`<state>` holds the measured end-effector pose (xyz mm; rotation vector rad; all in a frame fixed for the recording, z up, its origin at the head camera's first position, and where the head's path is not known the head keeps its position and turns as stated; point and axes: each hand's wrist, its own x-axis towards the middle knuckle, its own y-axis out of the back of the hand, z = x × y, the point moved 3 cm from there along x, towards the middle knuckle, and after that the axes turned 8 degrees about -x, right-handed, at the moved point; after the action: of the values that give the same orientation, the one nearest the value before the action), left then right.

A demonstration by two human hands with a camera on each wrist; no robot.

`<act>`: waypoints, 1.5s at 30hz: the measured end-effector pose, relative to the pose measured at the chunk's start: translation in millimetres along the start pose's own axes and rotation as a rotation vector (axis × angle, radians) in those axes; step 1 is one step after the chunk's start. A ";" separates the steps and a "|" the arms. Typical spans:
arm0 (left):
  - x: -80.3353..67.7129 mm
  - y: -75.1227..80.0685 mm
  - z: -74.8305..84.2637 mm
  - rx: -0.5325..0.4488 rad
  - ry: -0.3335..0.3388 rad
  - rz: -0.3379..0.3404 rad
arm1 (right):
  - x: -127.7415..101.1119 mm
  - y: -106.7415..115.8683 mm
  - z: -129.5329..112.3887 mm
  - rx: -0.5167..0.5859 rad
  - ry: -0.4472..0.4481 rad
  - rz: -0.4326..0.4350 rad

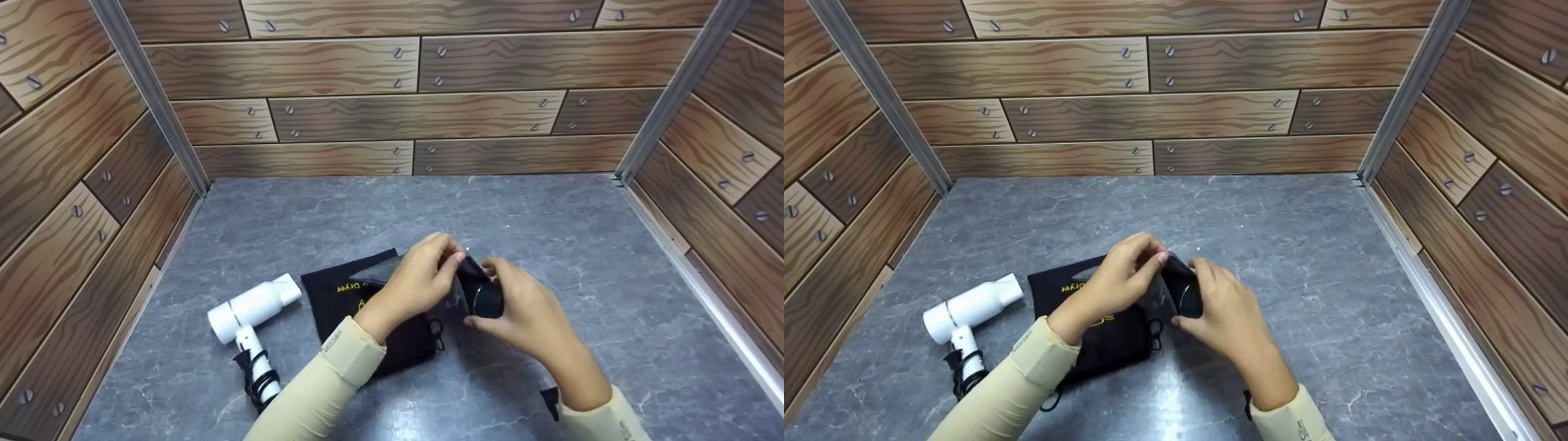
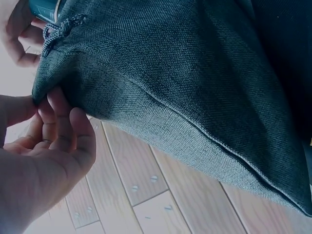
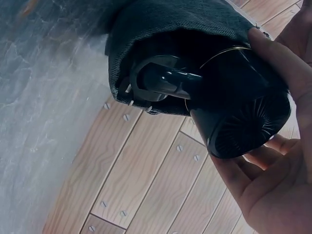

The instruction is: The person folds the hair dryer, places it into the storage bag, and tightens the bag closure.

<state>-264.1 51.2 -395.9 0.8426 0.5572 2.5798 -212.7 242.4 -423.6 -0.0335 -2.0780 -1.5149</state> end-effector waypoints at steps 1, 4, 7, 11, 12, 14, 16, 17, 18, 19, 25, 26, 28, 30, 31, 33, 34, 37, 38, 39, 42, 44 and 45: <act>0.1 0.1 -0.4 -0.002 0.000 0.000 | -0.3 -0.6 0.5 0.016 0.001 -0.003; -0.2 0.0 -0.6 0.003 0.000 0.006 | -1.1 -2.1 1.4 0.066 0.002 -0.022; -1.3 0.4 -0.9 0.011 -0.004 0.015 | -2.8 -4.4 3.5 0.135 -0.005 -0.050; -2.2 1.0 -0.9 0.020 -0.015 0.020 | -7.0 -8.7 11.5 0.261 0.012 -0.104; -2.2 1.1 -1.2 0.023 -0.019 0.020 | -8.0 -10.3 14.5 0.307 0.020 -0.124; -2.1 1.4 -1.3 0.027 -0.026 0.022 | -9.2 -13.9 20.8 0.405 0.035 -0.168; -2.0 1.7 -1.4 0.026 -0.030 0.025 | -9.7 -18.3 26.6 0.498 0.041 -0.215; -2.0 1.9 -1.4 0.023 -0.033 0.027 | -9.7 -20.4 29.1 0.535 0.041 -0.236; -2.1 1.9 -1.5 0.020 -0.034 0.028 | -9.5 -22.5 31.0 0.565 0.036 -0.256; -2.1 1.9 -1.4 0.016 -0.037 0.030 | -9.1 -24.3 32.4 0.583 0.032 -0.274; -2.7 -0.2 0.9 -0.006 -0.056 0.027 | -4.9 -30.4 32.1 0.579 0.050 -0.319; -3.0 -0.7 1.7 -0.012 -0.058 0.026 | -4.2 -30.4 31.1 0.577 0.061 -0.315; -3.8 -1.8 3.5 -0.029 -0.065 0.023 | -2.8 -29.6 28.7 0.582 0.080 -0.300; -4.8 -3.0 5.5 -0.047 -0.068 0.018 | -1.9 -28.6 27.2 0.599 0.082 -0.283; -5.4 -3.7 6.1 -0.056 -0.067 0.014 | -1.5 -28.3 26.7 0.605 0.078 -0.275; -6.4 -4.8 7.0 -0.070 -0.063 0.009 | -0.6 -27.8 26.1 0.615 0.064 -0.257; -6.9 -5.2 7.7 -0.075 -0.059 0.007 | -0.2 -27.7 25.8 0.624 0.057 -0.251; -7.6 -6.0 8.5 -0.082 -0.055 0.005 | 1.3 -28.1 24.7 0.638 0.039 -0.237; -7.6 -6.3 8.9 -0.082 -0.057 0.005 | 1.8 -28.2 24.4 0.640 0.036 -0.230; -7.8 -6.6 9.4 -0.081 -0.058 0.002 | 2.3 -28.3 24.2 0.643 0.031 -0.221; -8.1 -7.9 11.0 -0.077 -0.065 -0.010 | 4.0 -28.5 24.1 0.619 0.029 -0.171; -8.3 -9.0 11.5 -0.081 -0.066 -0.017 | 5.3 -28.6 24.2 0.584 0.030 -0.126; -8.4 -9.5 11.8 -0.080 -0.067 -0.020 | 6.0 -28.6 23.9 0.566 0.035 -0.103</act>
<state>-248.4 58.4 -395.6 0.8876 0.4375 2.5273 -237.5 251.4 -450.6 0.3130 -2.4330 -0.9221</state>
